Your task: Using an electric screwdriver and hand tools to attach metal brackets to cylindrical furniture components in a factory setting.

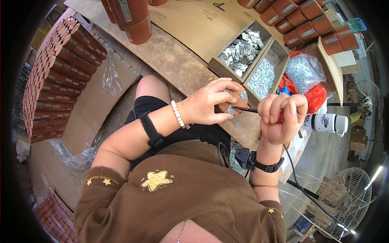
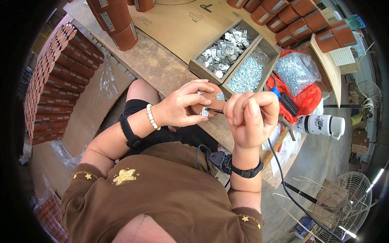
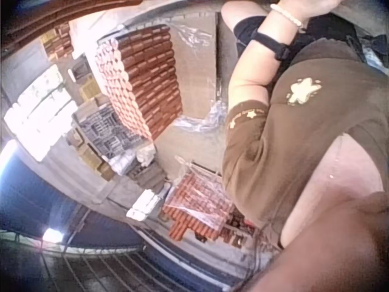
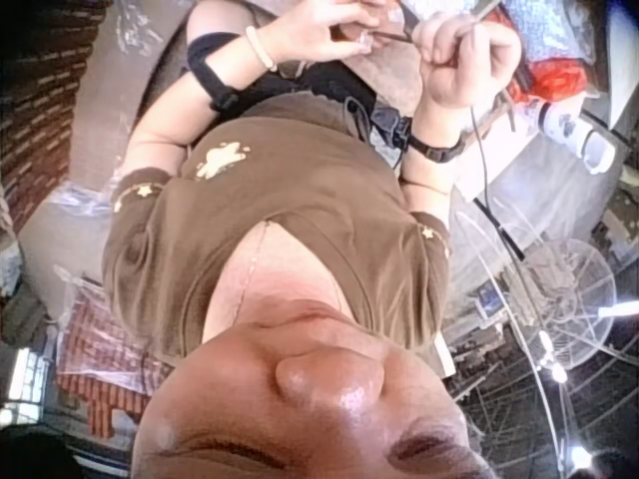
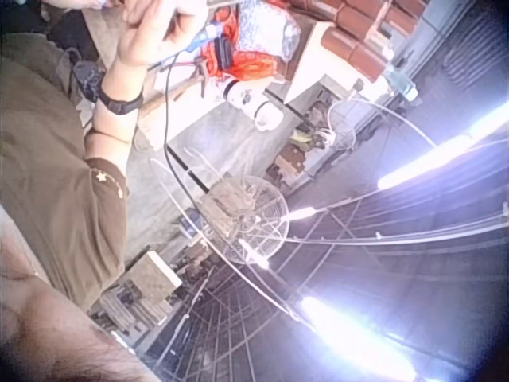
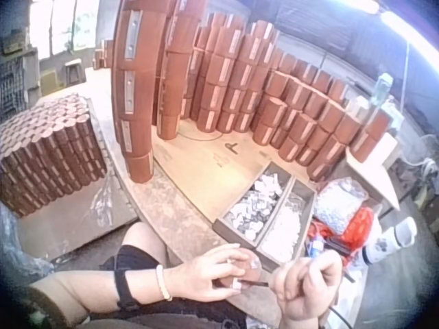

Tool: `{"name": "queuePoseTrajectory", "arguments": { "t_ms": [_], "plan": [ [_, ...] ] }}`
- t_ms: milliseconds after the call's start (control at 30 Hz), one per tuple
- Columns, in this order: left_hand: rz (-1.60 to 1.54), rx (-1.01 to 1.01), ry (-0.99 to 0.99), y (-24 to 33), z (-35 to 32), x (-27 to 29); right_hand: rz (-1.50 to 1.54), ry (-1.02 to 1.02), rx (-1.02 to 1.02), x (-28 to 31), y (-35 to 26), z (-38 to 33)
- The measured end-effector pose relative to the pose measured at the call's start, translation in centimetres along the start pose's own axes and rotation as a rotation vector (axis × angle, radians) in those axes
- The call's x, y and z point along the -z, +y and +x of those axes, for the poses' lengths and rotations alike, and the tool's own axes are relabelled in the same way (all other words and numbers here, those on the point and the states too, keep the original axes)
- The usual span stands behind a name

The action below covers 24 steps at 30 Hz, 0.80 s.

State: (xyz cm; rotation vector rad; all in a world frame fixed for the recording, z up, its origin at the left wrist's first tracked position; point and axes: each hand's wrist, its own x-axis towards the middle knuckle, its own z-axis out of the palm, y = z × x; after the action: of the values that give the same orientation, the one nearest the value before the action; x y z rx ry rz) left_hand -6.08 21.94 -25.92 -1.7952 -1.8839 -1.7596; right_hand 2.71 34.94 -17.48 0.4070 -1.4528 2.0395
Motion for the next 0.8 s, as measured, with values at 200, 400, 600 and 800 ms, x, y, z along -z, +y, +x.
{"name": "queuePoseTrajectory", "arguments": {
  "t_ms": [200, 400, 600, 800],
  "plan": [
    [0.011, -0.009, 0.009, -0.1, -0.1, -0.1, 0.010, -0.019, 0.002, 0.1, 0.1, 0.0],
    [0.012, -0.008, 0.056, 0.2, 0.2, -0.1, -0.195, -0.201, -0.110, -0.4, -1.1, 0.6],
    [0.212, 0.040, -0.038, 1.2, 0.1, 0.4, -0.213, -0.218, -0.406, -0.8, -2.4, 1.1],
    [0.202, 0.045, 0.036, 1.3, 0.0, 0.2, 0.027, -0.010, -0.249, -1.0, 0.2, 1.4]
  ]
}}
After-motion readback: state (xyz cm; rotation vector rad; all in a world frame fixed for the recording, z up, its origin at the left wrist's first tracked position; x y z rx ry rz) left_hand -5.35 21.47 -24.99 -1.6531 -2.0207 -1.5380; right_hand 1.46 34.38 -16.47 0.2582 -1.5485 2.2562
